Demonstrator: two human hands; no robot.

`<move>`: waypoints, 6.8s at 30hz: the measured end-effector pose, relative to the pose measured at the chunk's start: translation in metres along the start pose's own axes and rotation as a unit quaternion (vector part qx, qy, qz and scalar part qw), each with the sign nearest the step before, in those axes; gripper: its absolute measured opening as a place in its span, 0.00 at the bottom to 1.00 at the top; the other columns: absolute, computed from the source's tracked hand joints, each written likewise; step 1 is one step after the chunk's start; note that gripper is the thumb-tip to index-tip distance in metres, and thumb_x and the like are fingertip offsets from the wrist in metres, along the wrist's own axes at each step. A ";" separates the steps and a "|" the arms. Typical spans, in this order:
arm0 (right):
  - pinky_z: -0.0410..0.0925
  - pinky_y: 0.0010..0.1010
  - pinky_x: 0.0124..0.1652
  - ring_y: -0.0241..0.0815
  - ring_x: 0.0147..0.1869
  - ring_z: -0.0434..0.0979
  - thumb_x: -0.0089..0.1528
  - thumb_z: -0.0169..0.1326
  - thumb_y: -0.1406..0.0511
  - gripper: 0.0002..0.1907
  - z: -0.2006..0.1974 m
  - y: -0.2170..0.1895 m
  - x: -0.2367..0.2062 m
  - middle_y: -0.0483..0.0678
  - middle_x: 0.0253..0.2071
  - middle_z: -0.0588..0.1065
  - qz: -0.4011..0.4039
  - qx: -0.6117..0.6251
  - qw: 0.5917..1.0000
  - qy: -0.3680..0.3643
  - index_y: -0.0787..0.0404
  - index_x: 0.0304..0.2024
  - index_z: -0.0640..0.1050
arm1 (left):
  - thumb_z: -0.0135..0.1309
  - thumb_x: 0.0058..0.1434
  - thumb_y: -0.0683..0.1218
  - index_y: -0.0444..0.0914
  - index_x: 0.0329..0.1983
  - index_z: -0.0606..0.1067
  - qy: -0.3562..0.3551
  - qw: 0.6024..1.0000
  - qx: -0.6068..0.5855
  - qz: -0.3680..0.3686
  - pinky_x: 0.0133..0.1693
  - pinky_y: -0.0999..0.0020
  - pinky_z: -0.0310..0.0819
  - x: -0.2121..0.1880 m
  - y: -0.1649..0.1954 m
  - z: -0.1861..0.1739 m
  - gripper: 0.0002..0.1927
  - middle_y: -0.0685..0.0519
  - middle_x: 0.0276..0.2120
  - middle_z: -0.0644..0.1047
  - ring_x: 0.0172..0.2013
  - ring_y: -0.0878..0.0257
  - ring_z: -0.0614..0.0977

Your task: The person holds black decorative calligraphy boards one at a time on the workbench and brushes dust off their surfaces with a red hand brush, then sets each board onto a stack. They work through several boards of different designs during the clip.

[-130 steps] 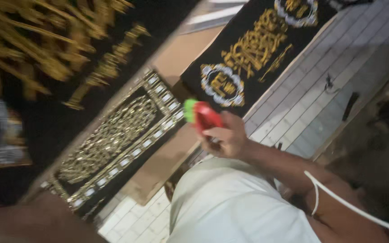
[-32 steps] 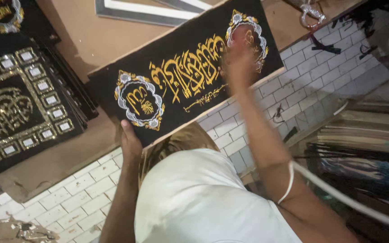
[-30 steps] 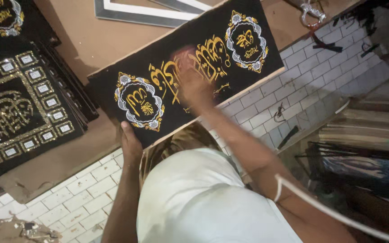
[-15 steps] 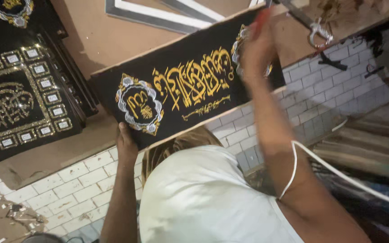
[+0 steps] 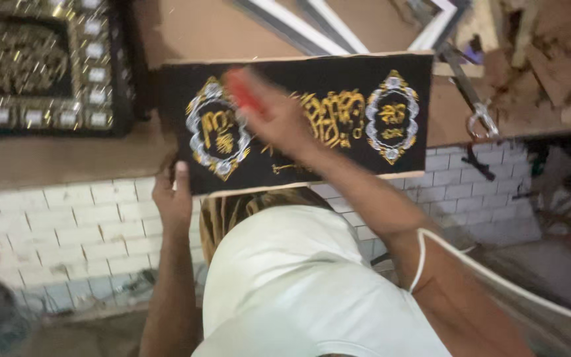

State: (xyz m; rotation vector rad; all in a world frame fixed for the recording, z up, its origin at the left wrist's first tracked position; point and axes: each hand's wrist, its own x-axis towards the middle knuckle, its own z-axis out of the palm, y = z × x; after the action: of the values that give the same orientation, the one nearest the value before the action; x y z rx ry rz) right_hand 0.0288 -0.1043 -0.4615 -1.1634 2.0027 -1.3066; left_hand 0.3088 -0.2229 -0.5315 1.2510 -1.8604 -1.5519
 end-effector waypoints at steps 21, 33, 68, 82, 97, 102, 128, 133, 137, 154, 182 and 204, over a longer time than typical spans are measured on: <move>0.76 0.37 0.47 0.46 0.56 0.84 0.74 0.51 0.67 0.14 0.089 -0.038 0.040 0.51 0.60 0.80 -0.405 -0.258 0.860 -0.172 0.56 0.62 0.72 | 0.46 0.75 0.48 0.34 0.70 0.68 0.006 0.960 -0.270 -0.078 0.67 0.68 0.62 -0.052 -0.032 -0.016 0.23 0.50 0.65 0.74 0.64 0.63 0.72; 0.75 0.39 0.36 0.48 0.40 0.82 0.67 0.53 0.65 0.28 0.111 -0.037 0.032 0.59 0.56 0.80 -0.430 -0.256 0.861 -0.085 0.57 0.70 0.66 | 0.41 0.77 0.52 0.33 0.70 0.68 0.003 0.997 -0.064 -0.049 0.63 0.67 0.65 -0.057 -0.032 -0.020 0.26 0.47 0.62 0.75 0.61 0.61 0.74; 0.73 0.45 0.59 0.59 0.61 0.80 0.67 0.57 0.77 0.24 -0.281 0.078 -0.298 0.61 0.60 0.77 0.079 -0.422 0.823 0.373 0.69 0.66 0.74 | 0.41 0.76 0.52 0.37 0.76 0.57 -0.086 0.969 -0.215 -0.088 0.61 0.53 0.74 -0.074 -0.014 0.006 0.29 0.46 0.69 0.67 0.68 0.56 0.69; 0.75 0.43 0.55 0.61 0.57 0.81 0.69 0.66 0.71 0.31 -0.137 -0.014 -0.218 0.63 0.61 0.77 0.015 -0.402 0.847 0.347 0.70 0.71 0.69 | 0.48 0.73 0.49 0.37 0.66 0.71 -0.047 0.989 -0.128 -0.061 0.55 0.67 0.73 -0.051 0.016 -0.051 0.21 0.52 0.60 0.76 0.60 0.64 0.77; 0.76 0.31 0.44 0.47 0.46 0.83 0.62 0.65 0.68 0.31 0.097 -0.174 -0.069 0.59 0.52 0.79 0.007 -0.085 0.950 0.301 0.71 0.65 0.71 | 0.47 0.79 0.51 0.39 0.43 0.79 0.080 0.966 -0.050 0.241 0.35 0.73 0.76 0.139 0.104 -0.291 0.15 0.52 0.42 0.84 0.36 0.67 0.83; 0.73 0.32 0.39 0.47 0.41 0.81 0.57 0.69 0.67 0.31 0.188 -0.238 -0.009 0.57 0.42 0.78 -0.064 -0.132 0.967 0.210 0.69 0.60 0.74 | 0.49 0.81 0.49 0.35 0.48 0.79 0.129 0.944 -0.032 0.303 0.43 0.68 0.81 0.234 0.111 -0.421 0.14 0.48 0.43 0.82 0.41 0.62 0.83; 0.68 0.33 0.28 0.42 0.26 0.73 0.59 0.69 0.62 0.25 0.298 -0.321 0.069 0.49 0.29 0.72 0.111 -0.422 0.858 0.269 0.68 0.56 0.80 | 0.65 0.64 0.47 0.32 0.48 0.82 -0.131 0.976 0.168 0.028 0.40 0.72 0.73 0.642 0.038 -0.506 0.15 0.51 0.38 0.82 0.37 0.66 0.79; 0.66 0.35 0.25 0.44 0.24 0.73 0.55 0.71 0.67 0.20 0.288 -0.327 0.073 0.54 0.34 0.80 0.048 -0.543 0.808 0.226 0.59 0.47 0.80 | 0.66 0.62 0.49 0.34 0.46 0.84 -0.179 0.936 0.292 0.085 0.42 0.70 0.73 0.651 0.047 -0.500 0.15 0.50 0.39 0.82 0.39 0.63 0.80; 0.67 0.36 0.26 0.43 0.23 0.71 0.54 0.71 0.61 0.28 0.286 -0.325 0.069 0.45 0.23 0.70 0.156 -0.495 0.816 0.255 0.61 0.56 0.82 | 0.63 0.62 0.51 0.38 0.45 0.85 -0.189 0.911 0.339 0.136 0.43 0.67 0.75 0.646 0.044 -0.499 0.14 0.48 0.40 0.83 0.39 0.62 0.82; 0.66 0.35 0.27 0.43 0.24 0.71 0.55 0.70 0.59 0.23 0.274 -0.307 0.017 0.45 0.26 0.69 0.135 -0.459 0.823 0.307 0.58 0.52 0.82 | 0.59 0.62 0.51 0.26 0.58 0.72 -0.078 0.968 -0.153 -0.184 0.45 0.53 0.84 0.612 0.141 -0.464 0.28 0.42 0.49 0.80 0.44 0.51 0.86; 0.68 0.34 0.27 0.43 0.25 0.73 0.56 0.70 0.59 0.24 0.241 -0.303 -0.060 0.46 0.28 0.72 0.139 -0.443 0.811 0.357 0.57 0.54 0.82 | 0.64 0.63 0.33 0.24 0.56 0.74 -0.004 0.989 -0.133 0.069 0.25 0.67 0.74 0.564 0.184 -0.413 0.19 0.41 0.33 0.81 0.26 0.57 0.82; 0.68 0.34 0.27 0.43 0.24 0.73 0.55 0.70 0.58 0.25 0.260 -0.308 -0.035 0.45 0.27 0.72 0.215 -0.489 0.776 0.335 0.57 0.54 0.82 | 0.72 0.49 0.66 0.23 0.58 0.72 -0.145 0.767 0.615 -0.107 0.51 0.53 0.71 0.600 0.143 -0.334 0.49 0.36 0.52 0.76 0.51 0.47 0.78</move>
State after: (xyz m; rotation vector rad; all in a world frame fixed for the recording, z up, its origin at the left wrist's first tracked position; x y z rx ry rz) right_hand 0.3644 -0.2593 -0.2982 -0.4566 3.4227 -0.3662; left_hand 0.2079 -0.9103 -0.4351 1.7744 -3.2196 -0.3995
